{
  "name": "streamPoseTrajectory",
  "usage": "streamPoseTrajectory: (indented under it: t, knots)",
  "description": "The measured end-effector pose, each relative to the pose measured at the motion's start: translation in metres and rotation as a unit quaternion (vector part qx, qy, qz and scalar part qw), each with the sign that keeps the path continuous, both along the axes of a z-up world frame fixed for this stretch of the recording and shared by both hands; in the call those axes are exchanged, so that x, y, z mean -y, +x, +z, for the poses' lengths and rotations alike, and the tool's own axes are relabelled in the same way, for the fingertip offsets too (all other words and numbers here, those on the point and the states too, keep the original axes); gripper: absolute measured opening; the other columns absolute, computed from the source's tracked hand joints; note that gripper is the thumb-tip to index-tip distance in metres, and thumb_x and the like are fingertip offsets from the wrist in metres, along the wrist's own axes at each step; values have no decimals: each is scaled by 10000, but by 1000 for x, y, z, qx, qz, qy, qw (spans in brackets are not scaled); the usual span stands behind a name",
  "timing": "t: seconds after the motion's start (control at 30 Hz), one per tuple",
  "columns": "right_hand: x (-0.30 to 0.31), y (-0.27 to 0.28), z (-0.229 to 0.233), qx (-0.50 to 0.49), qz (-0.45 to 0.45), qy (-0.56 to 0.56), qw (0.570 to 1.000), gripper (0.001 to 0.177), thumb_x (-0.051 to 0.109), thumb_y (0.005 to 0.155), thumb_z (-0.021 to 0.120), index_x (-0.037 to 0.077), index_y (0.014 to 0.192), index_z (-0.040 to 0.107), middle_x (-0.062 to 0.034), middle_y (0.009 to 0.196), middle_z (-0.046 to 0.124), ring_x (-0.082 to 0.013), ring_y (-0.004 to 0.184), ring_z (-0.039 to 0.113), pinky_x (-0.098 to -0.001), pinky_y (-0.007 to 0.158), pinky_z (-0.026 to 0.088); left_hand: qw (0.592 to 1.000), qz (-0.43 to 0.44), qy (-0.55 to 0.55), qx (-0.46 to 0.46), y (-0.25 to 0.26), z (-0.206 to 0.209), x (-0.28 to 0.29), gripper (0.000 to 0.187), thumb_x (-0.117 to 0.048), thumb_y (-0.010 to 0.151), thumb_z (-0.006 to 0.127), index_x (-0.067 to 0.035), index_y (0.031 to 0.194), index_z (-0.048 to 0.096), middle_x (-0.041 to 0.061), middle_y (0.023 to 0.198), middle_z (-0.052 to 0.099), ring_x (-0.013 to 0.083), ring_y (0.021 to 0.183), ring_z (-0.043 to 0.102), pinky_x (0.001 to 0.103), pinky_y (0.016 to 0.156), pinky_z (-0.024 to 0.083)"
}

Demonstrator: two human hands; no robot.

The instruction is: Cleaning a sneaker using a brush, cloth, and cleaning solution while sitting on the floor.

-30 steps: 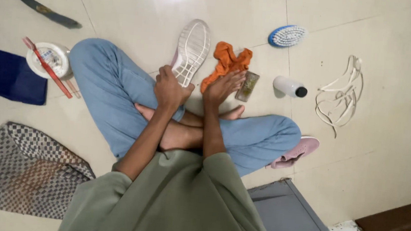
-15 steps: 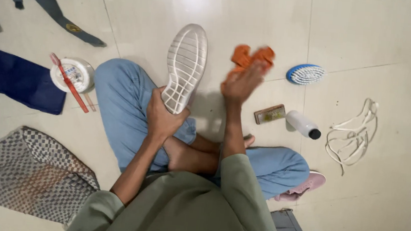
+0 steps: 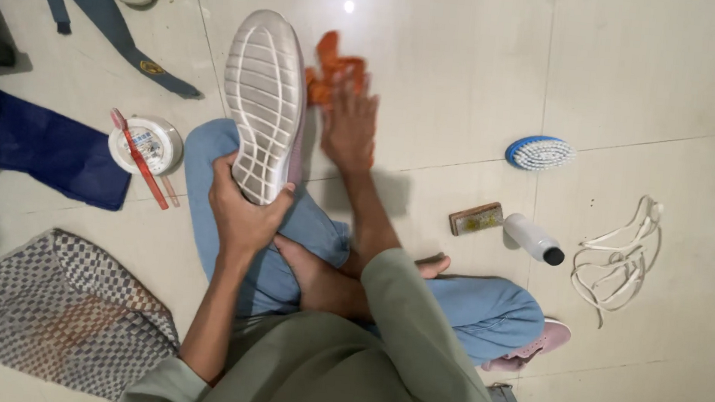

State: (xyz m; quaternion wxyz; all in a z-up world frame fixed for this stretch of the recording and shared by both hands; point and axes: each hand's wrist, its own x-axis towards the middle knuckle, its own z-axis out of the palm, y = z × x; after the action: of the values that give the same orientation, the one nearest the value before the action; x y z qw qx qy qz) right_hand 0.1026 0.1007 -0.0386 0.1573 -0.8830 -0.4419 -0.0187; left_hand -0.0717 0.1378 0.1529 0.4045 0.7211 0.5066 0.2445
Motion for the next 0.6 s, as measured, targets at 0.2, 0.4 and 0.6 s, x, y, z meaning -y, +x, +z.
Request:
streamPoseTrajectory:
  t: [0.2, 0.4, 0.6]
  knots:
    - [34, -66, -16, -145, 138, -212, 957, 595, 238, 983, 538, 105, 1557, 461, -105, 1738, 89, -343, 1610, -40, -564, 1295, 171, 999, -22, 5, -41, 16, 8, 1, 764, -213, 581, 924, -12, 1232, 578, 295, 1058, 668, 584, 1015, 648, 678, 859, 514]
    - [181, -83, -59, -273, -17, 173, 946, 165, 442, 685, 836, 341, 614, 727, 152, 592, 673, -158, 703, 720, -321, 721, 530, 971, -141, -79, -178, 30, -17, 25, 740, -398, 591, 857, -138, 1219, 564, 145, 1009, 671, 442, 986, 699, 585, 850, 558]
    - [279, -24, -5, -479, -512, 496, 512, 964, 356, 1051, 691, 400, 1632, -77, -230, 1681, 170, -459, 1470, 380, -659, 1148, 362, 883, -328, 245, -228, 45, -94, 74, 799, -491, 479, 904, -81, 1099, 609, 118, 934, 606, 370, 837, 663, 523, 639, 581]
